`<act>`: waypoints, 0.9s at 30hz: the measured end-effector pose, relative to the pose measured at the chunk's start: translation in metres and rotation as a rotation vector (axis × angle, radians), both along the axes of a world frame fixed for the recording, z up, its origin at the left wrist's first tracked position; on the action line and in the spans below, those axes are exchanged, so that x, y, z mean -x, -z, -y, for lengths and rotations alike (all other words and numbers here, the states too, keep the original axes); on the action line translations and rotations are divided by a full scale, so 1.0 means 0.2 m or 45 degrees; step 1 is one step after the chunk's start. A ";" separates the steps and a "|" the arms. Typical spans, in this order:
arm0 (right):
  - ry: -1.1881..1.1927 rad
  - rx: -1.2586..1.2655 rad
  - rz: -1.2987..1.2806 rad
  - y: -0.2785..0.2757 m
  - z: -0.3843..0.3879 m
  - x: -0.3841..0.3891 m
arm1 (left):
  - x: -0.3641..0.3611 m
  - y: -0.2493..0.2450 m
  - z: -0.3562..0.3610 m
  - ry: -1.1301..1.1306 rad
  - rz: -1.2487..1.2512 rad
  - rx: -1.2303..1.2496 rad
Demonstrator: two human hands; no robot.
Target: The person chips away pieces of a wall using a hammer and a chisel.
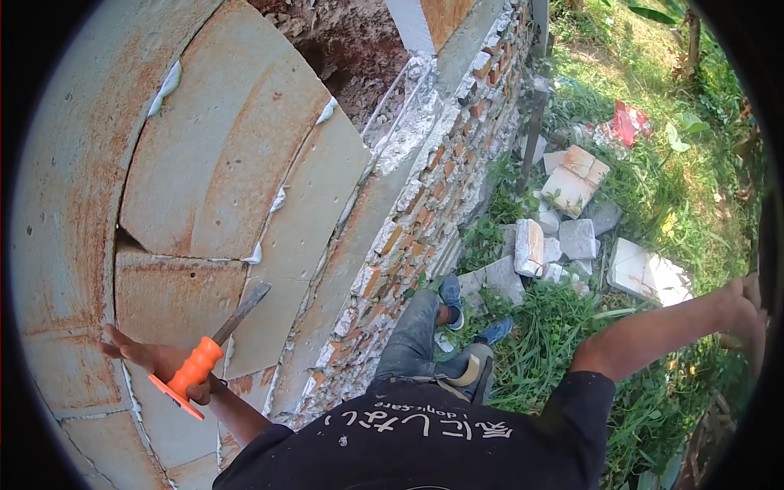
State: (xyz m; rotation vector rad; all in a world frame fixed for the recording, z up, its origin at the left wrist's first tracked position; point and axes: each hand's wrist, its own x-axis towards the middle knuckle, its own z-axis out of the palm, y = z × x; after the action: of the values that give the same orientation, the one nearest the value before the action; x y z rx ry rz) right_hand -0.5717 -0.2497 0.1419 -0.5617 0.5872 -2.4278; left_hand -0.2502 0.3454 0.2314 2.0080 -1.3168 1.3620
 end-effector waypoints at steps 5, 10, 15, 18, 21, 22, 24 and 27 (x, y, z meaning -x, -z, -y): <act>0.013 -0.493 -0.322 0.94 -0.51 -1.22 | 0.02 -0.03 -0.03 -0.050 0.007 -0.029; -2.490 -1.117 -0.044 1.03 -0.70 -1.44 | 0.04 -0.05 -0.05 -0.044 -0.047 -0.045; -1.391 -0.413 -0.591 0.44 -0.15 -0.45 | 0.02 -0.01 -0.09 -0.058 -0.048 -0.053; -0.516 -0.133 -1.308 0.14 0.04 0.14 | 0.00 -0.01 -0.06 -0.037 -0.020 -0.036; -0.345 0.057 -0.395 -0.22 -0.13 0.17 | 0.01 -0.01 -0.02 -0.029 -0.002 -0.012; -0.240 0.178 -0.347 -0.23 -0.14 0.19 | 0.00 -0.01 -0.01 -0.026 0.004 -0.031; -0.174 0.212 -0.106 -0.16 -0.19 0.04 | 0.01 0.00 0.04 -0.050 -0.052 0.070; -0.307 -0.030 0.261 0.48 -0.26 -0.42 | 0.01 0.00 0.02 -0.085 -0.030 0.019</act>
State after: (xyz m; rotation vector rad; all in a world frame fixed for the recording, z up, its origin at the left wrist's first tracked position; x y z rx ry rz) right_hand -0.4870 -0.1968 0.0453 -0.3457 0.4339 -2.2128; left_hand -0.2531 0.3411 0.2311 2.0688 -1.2360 1.3697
